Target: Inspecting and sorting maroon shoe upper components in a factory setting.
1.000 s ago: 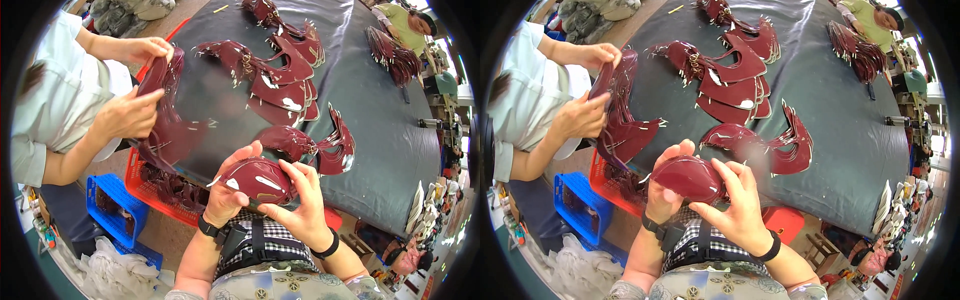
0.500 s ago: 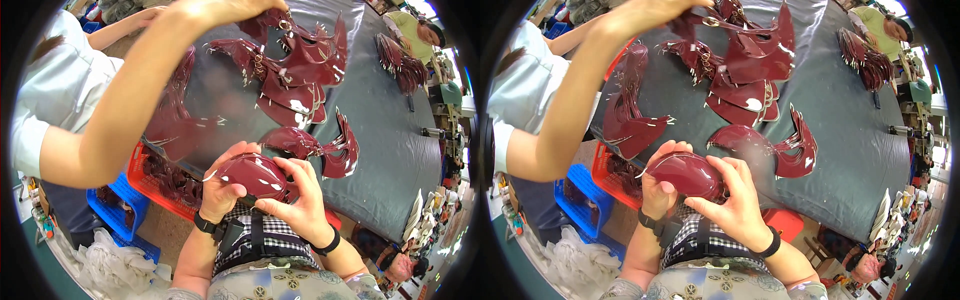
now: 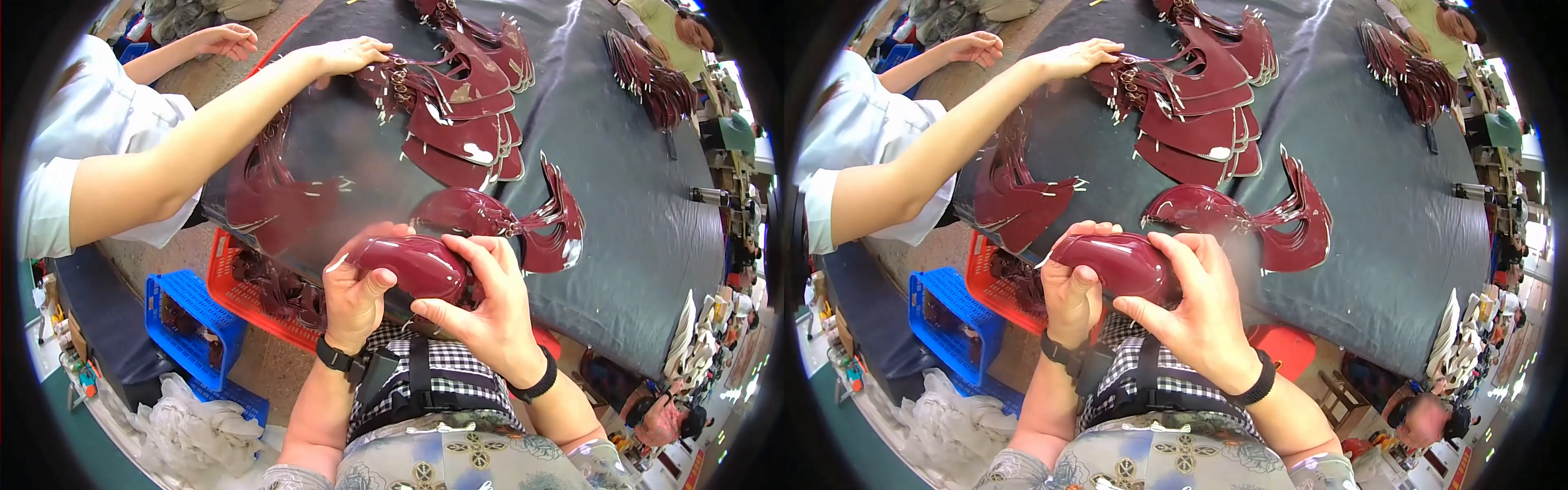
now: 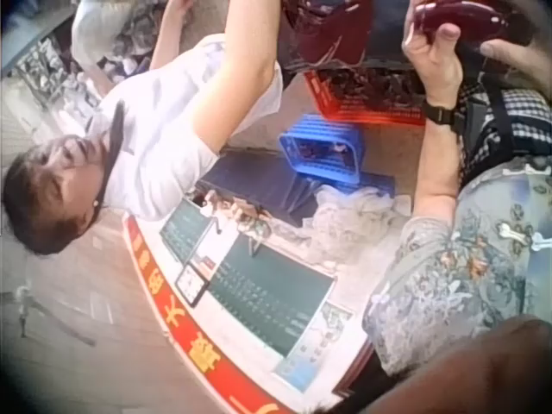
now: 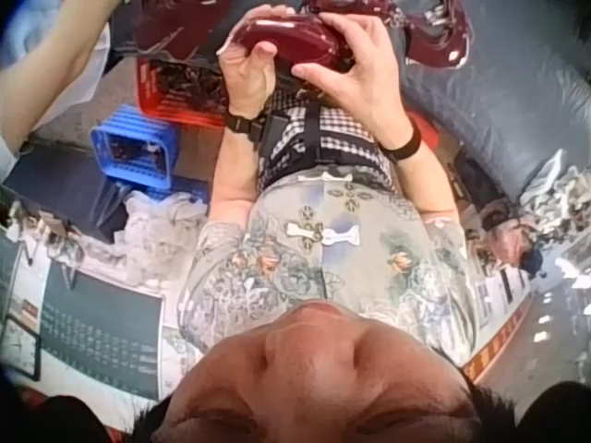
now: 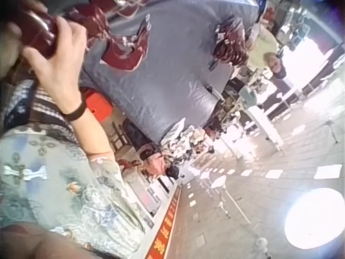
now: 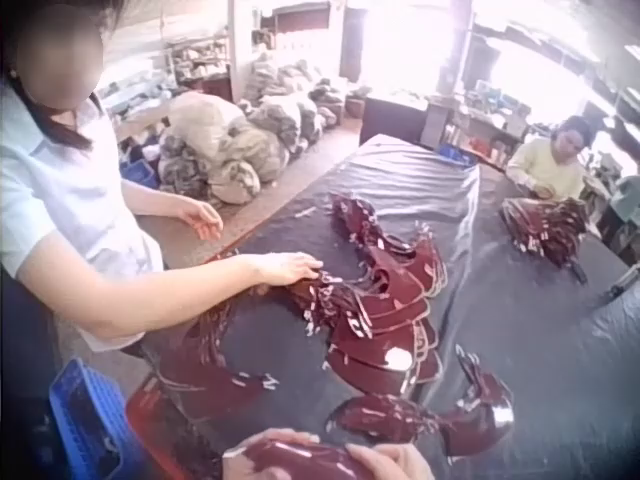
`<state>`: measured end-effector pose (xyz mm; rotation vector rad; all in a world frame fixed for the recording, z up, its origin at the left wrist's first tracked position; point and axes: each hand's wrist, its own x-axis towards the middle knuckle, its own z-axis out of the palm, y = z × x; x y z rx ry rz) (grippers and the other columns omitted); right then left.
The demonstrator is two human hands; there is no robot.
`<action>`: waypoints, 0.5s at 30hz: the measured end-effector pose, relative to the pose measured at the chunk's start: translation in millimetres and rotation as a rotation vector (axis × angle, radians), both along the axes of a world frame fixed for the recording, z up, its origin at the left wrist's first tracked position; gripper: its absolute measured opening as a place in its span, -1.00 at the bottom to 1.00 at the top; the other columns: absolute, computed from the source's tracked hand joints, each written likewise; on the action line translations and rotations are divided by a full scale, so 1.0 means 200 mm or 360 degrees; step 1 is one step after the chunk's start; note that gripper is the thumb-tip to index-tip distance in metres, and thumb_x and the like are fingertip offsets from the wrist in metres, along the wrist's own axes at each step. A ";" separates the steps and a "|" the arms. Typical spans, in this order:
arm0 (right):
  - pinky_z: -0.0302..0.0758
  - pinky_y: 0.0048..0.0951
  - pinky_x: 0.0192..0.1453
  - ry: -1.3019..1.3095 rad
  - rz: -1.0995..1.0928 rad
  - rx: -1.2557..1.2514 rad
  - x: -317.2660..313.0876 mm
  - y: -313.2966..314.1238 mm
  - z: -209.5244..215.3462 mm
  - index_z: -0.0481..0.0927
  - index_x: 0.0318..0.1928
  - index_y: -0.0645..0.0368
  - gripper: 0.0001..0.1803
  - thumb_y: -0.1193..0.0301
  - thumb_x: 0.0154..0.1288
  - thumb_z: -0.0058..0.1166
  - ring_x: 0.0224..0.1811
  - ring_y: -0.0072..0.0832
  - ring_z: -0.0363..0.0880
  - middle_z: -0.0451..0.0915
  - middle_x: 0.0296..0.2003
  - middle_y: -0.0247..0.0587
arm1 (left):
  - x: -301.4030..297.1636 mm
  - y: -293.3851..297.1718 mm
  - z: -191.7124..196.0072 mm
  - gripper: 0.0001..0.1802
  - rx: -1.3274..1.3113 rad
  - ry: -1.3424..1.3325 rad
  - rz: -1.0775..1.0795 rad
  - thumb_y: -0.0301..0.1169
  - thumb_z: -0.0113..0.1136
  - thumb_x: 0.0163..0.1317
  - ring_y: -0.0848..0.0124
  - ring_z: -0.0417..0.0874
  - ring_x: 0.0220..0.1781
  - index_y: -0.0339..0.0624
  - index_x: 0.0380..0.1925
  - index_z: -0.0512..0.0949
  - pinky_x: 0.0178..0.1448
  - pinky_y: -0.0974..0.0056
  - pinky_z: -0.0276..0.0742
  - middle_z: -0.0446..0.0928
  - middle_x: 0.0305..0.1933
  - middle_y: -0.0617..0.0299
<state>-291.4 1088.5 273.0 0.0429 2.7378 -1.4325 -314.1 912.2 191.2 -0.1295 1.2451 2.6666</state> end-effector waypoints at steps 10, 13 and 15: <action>0.55 -0.19 0.02 0.0053 0.0003 0.0118 0.04 0.00 -0.02 0.61 0.13 0.26 -0.26 0.20 -0.05 0.61 -0.03 -0.14 0.55 0.50 -0.05 -0.06 | 0.05 0.03 -0.05 -0.52 0.0029 0.0020 0.0077 -0.23 0.51 0.24 0.28 0.72 0.08 -0.34 0.02 0.65 0.26 0.17 0.59 0.72 0.02 0.03; 0.55 -0.20 -0.02 0.0057 0.0017 0.0196 0.05 -0.01 -0.03 0.61 0.10 0.25 -0.29 0.20 -0.04 0.60 -0.07 -0.15 0.55 0.50 -0.09 -0.08 | 0.06 0.02 -0.06 -0.58 0.0057 -0.0038 0.0086 -0.26 0.49 0.27 0.27 0.73 0.06 -0.31 0.00 0.65 0.25 0.16 0.59 0.73 -0.01 0.05; 0.55 -0.20 -0.04 0.0052 0.0023 0.0231 0.04 -0.02 -0.04 0.62 0.09 0.23 -0.31 0.19 -0.03 0.59 -0.09 -0.16 0.54 0.50 -0.11 -0.09 | 0.06 0.01 -0.07 -0.61 0.0072 -0.0061 0.0084 -0.27 0.48 0.29 0.26 0.73 0.05 -0.30 -0.02 0.66 0.23 0.16 0.60 0.73 -0.03 0.06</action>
